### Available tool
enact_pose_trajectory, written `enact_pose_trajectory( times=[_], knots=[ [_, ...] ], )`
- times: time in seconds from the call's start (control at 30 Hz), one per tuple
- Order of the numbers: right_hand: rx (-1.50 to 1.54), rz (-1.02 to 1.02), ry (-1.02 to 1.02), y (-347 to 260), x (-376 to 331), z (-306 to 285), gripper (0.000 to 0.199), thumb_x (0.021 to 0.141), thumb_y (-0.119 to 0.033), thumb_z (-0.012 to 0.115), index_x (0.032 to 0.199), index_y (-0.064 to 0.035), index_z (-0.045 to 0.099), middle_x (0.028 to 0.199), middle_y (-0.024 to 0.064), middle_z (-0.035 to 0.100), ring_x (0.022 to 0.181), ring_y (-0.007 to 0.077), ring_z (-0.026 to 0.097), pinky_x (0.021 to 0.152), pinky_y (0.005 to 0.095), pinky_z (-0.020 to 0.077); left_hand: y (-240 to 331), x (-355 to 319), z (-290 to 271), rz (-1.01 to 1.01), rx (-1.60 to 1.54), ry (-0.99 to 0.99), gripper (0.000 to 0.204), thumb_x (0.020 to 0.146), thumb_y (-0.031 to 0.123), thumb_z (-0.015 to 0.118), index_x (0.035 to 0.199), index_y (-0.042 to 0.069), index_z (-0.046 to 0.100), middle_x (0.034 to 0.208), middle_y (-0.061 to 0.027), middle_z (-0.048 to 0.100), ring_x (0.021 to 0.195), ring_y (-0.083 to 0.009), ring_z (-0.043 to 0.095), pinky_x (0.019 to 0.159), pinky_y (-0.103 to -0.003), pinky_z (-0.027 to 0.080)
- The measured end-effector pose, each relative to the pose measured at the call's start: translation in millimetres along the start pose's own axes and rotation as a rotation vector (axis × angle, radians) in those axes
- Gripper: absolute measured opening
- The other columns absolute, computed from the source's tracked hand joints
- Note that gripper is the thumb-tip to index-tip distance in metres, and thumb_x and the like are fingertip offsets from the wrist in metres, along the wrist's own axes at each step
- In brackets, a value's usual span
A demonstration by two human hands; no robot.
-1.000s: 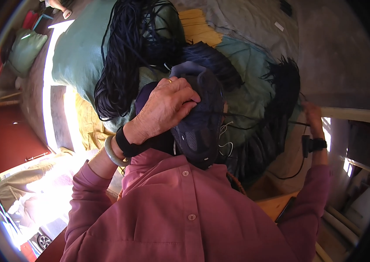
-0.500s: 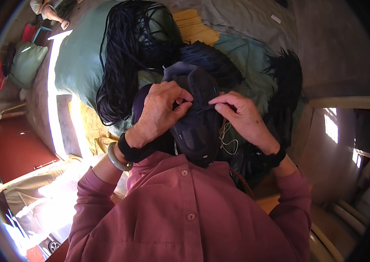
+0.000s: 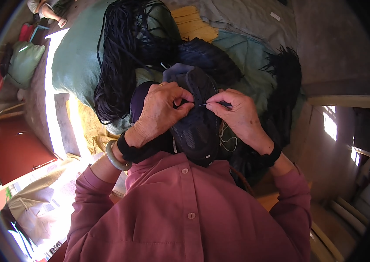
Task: Lacing a pair of black sneakers.
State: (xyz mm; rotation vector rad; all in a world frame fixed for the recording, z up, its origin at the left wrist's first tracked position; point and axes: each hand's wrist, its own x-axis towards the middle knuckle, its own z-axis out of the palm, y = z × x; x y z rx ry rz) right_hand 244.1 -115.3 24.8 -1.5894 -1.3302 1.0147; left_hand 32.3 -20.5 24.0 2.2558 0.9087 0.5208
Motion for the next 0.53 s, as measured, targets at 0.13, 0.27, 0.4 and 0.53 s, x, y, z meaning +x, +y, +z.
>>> enact_pose_trajectory(
  times=[0.13, 0.27, 0.4, 0.53],
  knots=[
    [-0.053, -0.024, 0.011, -2, 1, 0, 0.006, 0.086, -0.008, 0.076, 0.089, -0.0038, 0.073, 0.081, 0.0061, 0.067, 0.076, 0.0189, 0.064, 0.068, 0.0309, 0.0506, 1, 3, 1, -0.003, -0.008, -0.006, 0.015, 0.074, 0.011, 0.083, 0.088, 0.010, 0.076, 0.071, -0.0031, 0.056, 0.073, -0.0218, 0.057, 0.075, -0.036, 0.042],
    [-0.089, -0.104, 0.045, 2, 2, 4, 0.006, 0.084, -0.007, 0.075, 0.086, -0.0048, 0.070, 0.082, 0.0068, 0.067, 0.074, 0.0222, 0.064, 0.068, 0.0329, 0.0505, 3, 2, 2, 0.003, -0.011, 0.000, 0.015, 0.073, 0.010, 0.084, 0.087, 0.012, 0.076, 0.071, -0.0014, 0.058, 0.072, -0.0206, 0.056, 0.076, -0.035, 0.041],
    [-0.320, -0.204, 0.059, -1, -1, 10, 0.006, 0.083, -0.006, 0.075, 0.086, -0.0078, 0.070, 0.082, 0.0072, 0.068, 0.073, 0.0234, 0.064, 0.069, 0.0353, 0.0507, 1, 1, 6, 0.040, -0.016, 0.035, 0.017, 0.073, 0.010, 0.085, 0.087, 0.013, 0.077, 0.071, 0.0007, 0.059, 0.073, -0.0191, 0.056, 0.078, -0.033, 0.038],
    [-0.190, -0.036, 0.020, 8, 1, 18, 0.007, 0.085, -0.010, 0.075, 0.089, -0.0077, 0.070, 0.083, 0.0066, 0.069, 0.074, 0.0201, 0.065, 0.073, 0.0380, 0.0512, 3, 0, 8, 0.086, 0.013, 0.062, 0.018, 0.074, 0.012, 0.086, 0.089, 0.013, 0.077, 0.072, 0.0017, 0.059, 0.074, -0.0182, 0.056, 0.080, -0.033, 0.038]
  ],
)
